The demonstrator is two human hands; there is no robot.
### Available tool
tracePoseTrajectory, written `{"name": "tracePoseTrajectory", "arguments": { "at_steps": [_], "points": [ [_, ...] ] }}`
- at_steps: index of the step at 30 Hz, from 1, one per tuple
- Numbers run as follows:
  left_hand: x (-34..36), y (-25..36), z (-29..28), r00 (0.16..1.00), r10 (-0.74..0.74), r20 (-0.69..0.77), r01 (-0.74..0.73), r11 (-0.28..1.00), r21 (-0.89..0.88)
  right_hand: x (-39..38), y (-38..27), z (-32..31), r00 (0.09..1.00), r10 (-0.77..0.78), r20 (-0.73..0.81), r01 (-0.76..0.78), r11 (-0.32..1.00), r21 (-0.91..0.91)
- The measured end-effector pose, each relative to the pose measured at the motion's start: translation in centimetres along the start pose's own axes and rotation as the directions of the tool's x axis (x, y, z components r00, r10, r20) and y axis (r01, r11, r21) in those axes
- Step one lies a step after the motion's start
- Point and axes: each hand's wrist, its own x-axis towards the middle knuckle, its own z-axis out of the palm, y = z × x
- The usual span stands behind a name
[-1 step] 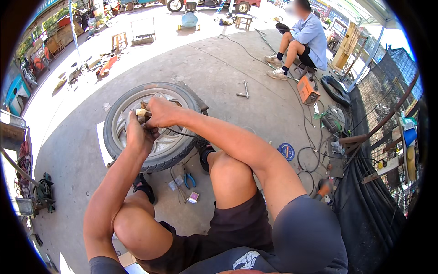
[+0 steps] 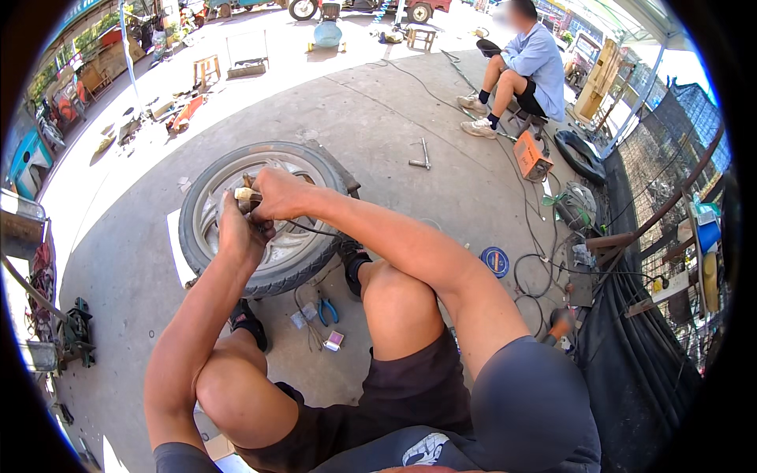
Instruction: The person sits on the ground and uses a small tool to scrape or clean the inner rim of a motorcycle tire. They repeatedly rotate the tire and continue scraping the same area with both hands.
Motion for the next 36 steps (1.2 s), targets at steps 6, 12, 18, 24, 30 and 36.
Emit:
{"name": "tracePoseTrajectory", "arguments": {
  "at_steps": [6,12,18,24,30,36],
  "points": [
    [0.1,0.0,-0.1,1.0,-0.021,0.001,0.021,1.0,-0.014,-0.2,-0.3,-0.2,1.0,0.01,0.02,-0.009,0.999,-0.036],
    [-0.1,0.1,0.2,1.0,-0.016,0.001,0.016,1.0,-0.006,0.0,0.3,0.0,1.0,0.0,0.028,-0.002,0.997,0.075],
    [-0.3,0.2,0.1,1.0,-0.001,0.018,0.001,0.999,0.034,-0.4,0.0,-0.3,0.998,-0.039,0.039,0.027,0.962,0.271],
    [-0.1,0.4,-0.3,1.0,0.021,-0.023,-0.019,0.996,0.083,0.1,0.2,0.0,0.994,0.04,-0.1,-0.009,0.954,0.298],
    [-0.4,0.8,-0.6,0.994,0.111,-0.014,-0.108,0.985,0.134,-0.3,-0.6,-0.6,0.985,0.172,-0.016,-0.139,0.845,0.517],
    [-0.5,0.9,-0.5,0.988,0.153,-0.016,-0.15,0.982,0.112,-0.1,-0.3,-0.1,0.979,0.201,-0.023,-0.152,0.807,0.571]
  ]
}}
